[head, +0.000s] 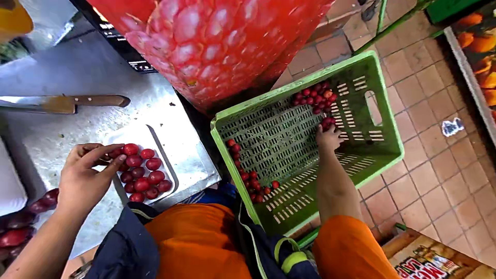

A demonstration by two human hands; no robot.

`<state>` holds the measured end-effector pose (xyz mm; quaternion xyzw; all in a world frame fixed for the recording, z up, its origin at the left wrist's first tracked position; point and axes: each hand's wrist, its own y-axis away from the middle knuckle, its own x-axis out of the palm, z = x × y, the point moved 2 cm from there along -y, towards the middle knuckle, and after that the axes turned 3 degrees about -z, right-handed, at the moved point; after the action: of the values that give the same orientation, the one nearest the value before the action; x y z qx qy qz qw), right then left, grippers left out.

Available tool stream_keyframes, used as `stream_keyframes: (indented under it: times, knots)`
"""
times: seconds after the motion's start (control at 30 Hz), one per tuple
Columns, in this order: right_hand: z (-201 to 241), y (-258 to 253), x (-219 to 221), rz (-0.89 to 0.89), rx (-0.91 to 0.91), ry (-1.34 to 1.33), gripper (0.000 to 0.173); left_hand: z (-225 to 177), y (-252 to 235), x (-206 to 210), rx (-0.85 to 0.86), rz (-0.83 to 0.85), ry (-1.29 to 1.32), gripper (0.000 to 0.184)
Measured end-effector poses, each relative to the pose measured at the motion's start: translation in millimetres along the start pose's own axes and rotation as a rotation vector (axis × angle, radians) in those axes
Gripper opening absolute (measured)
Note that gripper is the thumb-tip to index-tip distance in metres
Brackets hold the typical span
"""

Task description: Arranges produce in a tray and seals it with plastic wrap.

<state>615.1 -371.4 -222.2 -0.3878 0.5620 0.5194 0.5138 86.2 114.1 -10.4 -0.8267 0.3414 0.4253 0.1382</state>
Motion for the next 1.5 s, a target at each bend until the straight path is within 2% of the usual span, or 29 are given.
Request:
stream_keyframes:
  times: [0.07,0.23,0.4,0.57,0.67,0.93,1.13,1.3,1.4,1.47,1.5]
  knots:
    - [7.7,-3.1,2.6,-0.041,0.008,-0.011,0.075,-0.7,-3.9,-1.8,0.003,0.008,-0.025,0.033]
    - [10.7,-10.5,13.3,-0.07,-0.039,-0.014,0.083,-5.8,-6.8,-3.7,-0.027,0.03,-0.051,0.031]
    - [-2.9,-2.3,34.0,-0.154,0.065,0.035,0.079,-3.4,-7.8,-3.2,-0.031,0.036,-0.039,0.031]
    - [-13.9,-1.2,37.6,-0.2,0.001,-0.052,0.073,-3.9,-7.8,-7.1,-0.029,0.025,-0.054,0.029]
    - [-23.7,8.4,33.7,-0.248,0.049,-0.045,0.069,-2.3,-7.5,-3.8,-0.061,-0.003,-0.045,0.026]
    - [3.1,30.1,35.4,-0.158,0.149,0.047,0.075,-4.9,-8.7,-6.4,-0.077,-0.058,-0.059,0.018]
    - [-0.8,60.7,41.8,-0.174,0.071,0.036,0.071,-4.8,-5.2,-2.9,-0.075,-0.088,-0.02,0.021]
    - [-9.0,59.1,18.5,-0.128,0.065,0.012,0.069,-2.2,-3.2,-5.0,-0.058,-0.108,-0.016,0.022]
    - [-10.2,43.6,-5.3,-0.098,0.113,-0.125,0.074,0.1,-6.1,-4.5,-0.066,-0.107,0.006,0.024]
    - [-1.2,35.1,-27.8,-0.013,0.184,-0.423,0.07,4.4,-6.5,-3.5,-0.058,-0.089,0.012,0.024]
    - [10.8,42.1,-45.6,0.038,0.224,-0.665,0.059,7.3,-6.3,-2.6,-0.044,-0.079,0.017,0.024]
